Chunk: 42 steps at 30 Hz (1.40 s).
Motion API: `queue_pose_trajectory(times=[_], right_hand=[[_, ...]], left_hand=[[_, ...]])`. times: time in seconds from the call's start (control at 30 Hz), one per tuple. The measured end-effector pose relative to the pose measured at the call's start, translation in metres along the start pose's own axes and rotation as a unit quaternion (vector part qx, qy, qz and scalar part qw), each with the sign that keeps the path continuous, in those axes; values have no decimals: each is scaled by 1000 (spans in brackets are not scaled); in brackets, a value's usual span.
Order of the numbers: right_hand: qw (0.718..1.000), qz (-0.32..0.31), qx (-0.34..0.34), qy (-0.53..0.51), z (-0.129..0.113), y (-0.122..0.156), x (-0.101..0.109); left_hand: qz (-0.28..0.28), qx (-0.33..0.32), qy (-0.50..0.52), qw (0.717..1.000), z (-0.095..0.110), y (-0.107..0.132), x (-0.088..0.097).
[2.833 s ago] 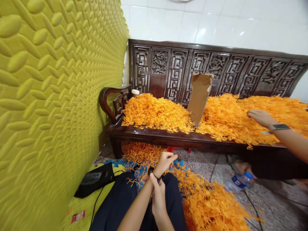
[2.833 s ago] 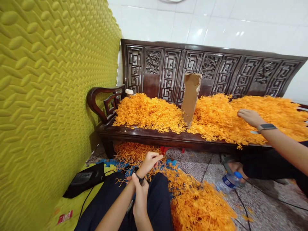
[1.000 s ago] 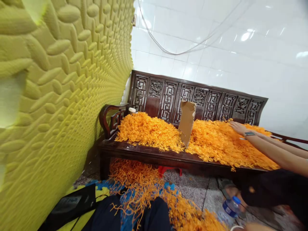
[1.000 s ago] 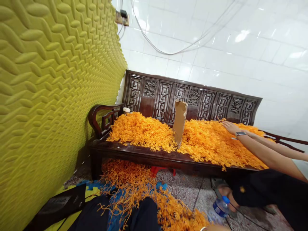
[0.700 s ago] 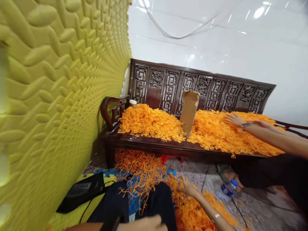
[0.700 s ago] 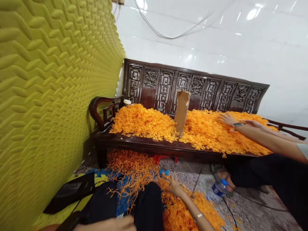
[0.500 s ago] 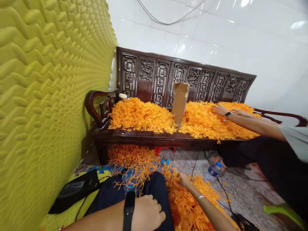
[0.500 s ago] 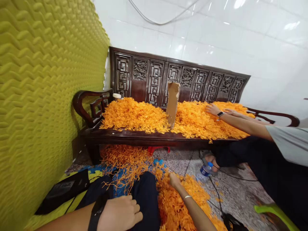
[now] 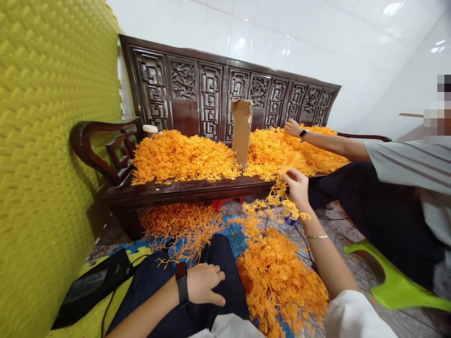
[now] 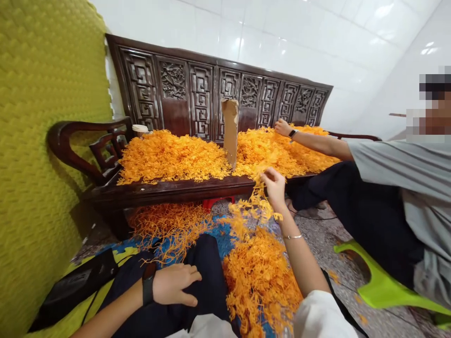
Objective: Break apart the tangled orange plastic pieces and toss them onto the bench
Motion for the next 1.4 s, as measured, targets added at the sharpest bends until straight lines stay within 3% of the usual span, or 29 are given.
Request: queue_pose_trajectory(times=[0.13,0.23,0.33,0.47,0.6,0.67,0.8,0.97,1.07,1.17,1.2,1.23,1.33,1.37,1.4], right_hand=[[986,63,63,-143,-71,-9,38],[977,58,109,-171,-120,-10,52],[981,54,112,-149,-147,-10,53],[990,5,91,-103,-152,-3,25],[992,-66,86,-62,-146,16,-13],[991,-115,52,-38,-137,26,-35],[978,-206,-14,-39,-123,50,-74],[944,-324,-51,-35,-113,90,-119],[938,-343,-39,-12,-110,111,-137],[949,-314,14,18,-115,127,-146],[949,-312,33,25,-117,134,-150],[947,-317,52,26,-120,141,-155],[932,-351,96,10,-128,164,-171],[927,-358,107,5,-130,170,-175],[924,-363,117,2,-131,176,-178]], left_hand=[[58,-30,79,995,-3,-1,7],[135,-56,128,981,-3,-2,31],[203,-49,159,965,-6,-4,61],[300,-60,186,934,-6,-1,103],[432,-66,174,883,-7,23,145],[479,-65,176,857,-9,39,159],[522,-90,218,820,-12,59,177],[662,-95,232,707,-10,106,201],[761,4,90,643,7,153,202],[812,125,-106,560,46,196,187],[802,150,-140,561,55,200,183],[777,163,-149,589,58,198,181],[664,147,-47,732,45,169,172],[634,135,7,761,38,160,167],[618,128,62,773,31,154,162]])
Point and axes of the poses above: each hand's wrist, its own y-axis away from the middle knuckle, its own x-axis out of the back of the hand, z = x × y, the point moved 10 cm from there along -y, towards the middle knuckle, and after that the axes turned 13 degrees about -x, right-handed, at the moved point
